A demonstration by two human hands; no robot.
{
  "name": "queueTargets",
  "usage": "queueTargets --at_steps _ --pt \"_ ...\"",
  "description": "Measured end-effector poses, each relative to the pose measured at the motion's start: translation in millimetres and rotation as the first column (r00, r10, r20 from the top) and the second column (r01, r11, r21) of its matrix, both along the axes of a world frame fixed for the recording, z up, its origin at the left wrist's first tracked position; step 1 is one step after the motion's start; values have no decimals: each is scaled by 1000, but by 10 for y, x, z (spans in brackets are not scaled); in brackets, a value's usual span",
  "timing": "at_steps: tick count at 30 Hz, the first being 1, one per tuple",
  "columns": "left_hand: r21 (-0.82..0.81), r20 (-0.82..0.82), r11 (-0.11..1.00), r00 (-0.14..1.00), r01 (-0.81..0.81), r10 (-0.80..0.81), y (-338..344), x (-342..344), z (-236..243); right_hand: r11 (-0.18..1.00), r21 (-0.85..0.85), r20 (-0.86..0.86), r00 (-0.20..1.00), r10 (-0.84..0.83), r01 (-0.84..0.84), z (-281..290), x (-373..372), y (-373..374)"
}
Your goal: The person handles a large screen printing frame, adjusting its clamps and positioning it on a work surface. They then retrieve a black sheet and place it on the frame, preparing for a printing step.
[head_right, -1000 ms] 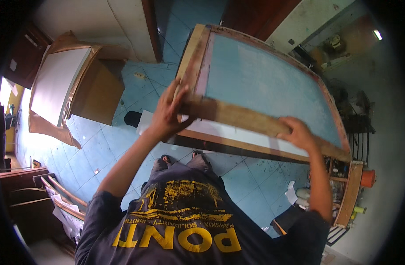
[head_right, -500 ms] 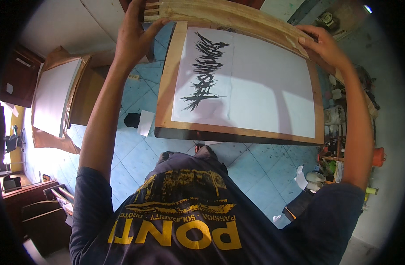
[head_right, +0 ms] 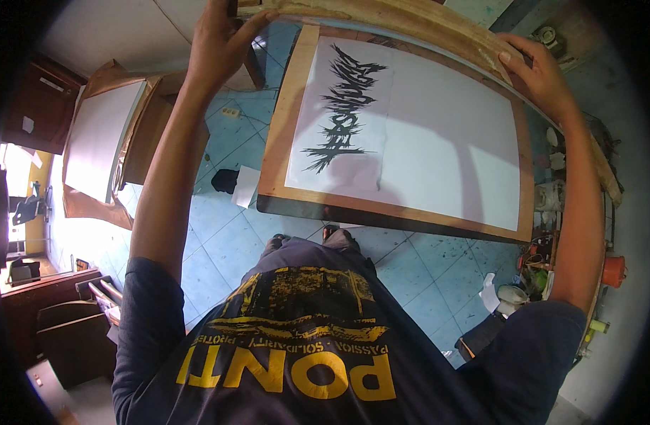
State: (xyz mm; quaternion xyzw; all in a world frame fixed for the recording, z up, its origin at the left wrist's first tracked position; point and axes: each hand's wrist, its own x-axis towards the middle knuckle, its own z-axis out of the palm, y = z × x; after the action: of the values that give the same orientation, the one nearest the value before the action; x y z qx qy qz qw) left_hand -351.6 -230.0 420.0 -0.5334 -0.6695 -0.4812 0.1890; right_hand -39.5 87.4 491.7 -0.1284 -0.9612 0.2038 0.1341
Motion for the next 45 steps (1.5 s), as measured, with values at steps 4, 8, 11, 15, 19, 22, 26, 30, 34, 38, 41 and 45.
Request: queueTargets --at_steps 4,8,11,15,19,22,26,30,34,38,41,45 --pt "58 57 996 995 74 -77 39 0 -32 997 83 -7 1000 -2 3 16 4 -22" --pt "62 100 993 989 104 -110 59 -2 -43 998 70 39 999 -3 0 23 1 -5" --pt "112 158 978 969 174 -191 99 -39 -63 999 43 64 998 18 -21 63 -42 -23" --pt "95 106 985 983 142 -151 109 -40 -38 988 140 -26 997 66 -62 34 -28 16" --pt "45 116 994 988 99 -103 73 -2 18 987 147 -32 997 70 -64 37 -46 -8" --pt "58 166 989 976 133 -141 69 10 23 984 166 -33 997 72 -65 46 -62 -14" --pt "28 134 995 986 91 -94 53 41 68 971 235 -59 996 59 -44 55 -44 -17" --pt "92 105 986 984 137 -146 116 -37 -26 995 95 22 1000 3 -6 28 -16 40" --pt "76 110 990 985 122 -130 105 -58 -68 995 97 27 999 21 -24 -5 -13 100" --pt "106 82 987 988 122 -131 102 -80 -115 993 110 36 999 42 -45 -36 26 198" --pt "74 88 993 991 97 -103 73 -25 -87 994 102 33 999 32 -35 -52 47 179" --pt "37 24 999 999 40 -41 32 -2 -53 995 96 27 999 37 -39 -55 40 143"
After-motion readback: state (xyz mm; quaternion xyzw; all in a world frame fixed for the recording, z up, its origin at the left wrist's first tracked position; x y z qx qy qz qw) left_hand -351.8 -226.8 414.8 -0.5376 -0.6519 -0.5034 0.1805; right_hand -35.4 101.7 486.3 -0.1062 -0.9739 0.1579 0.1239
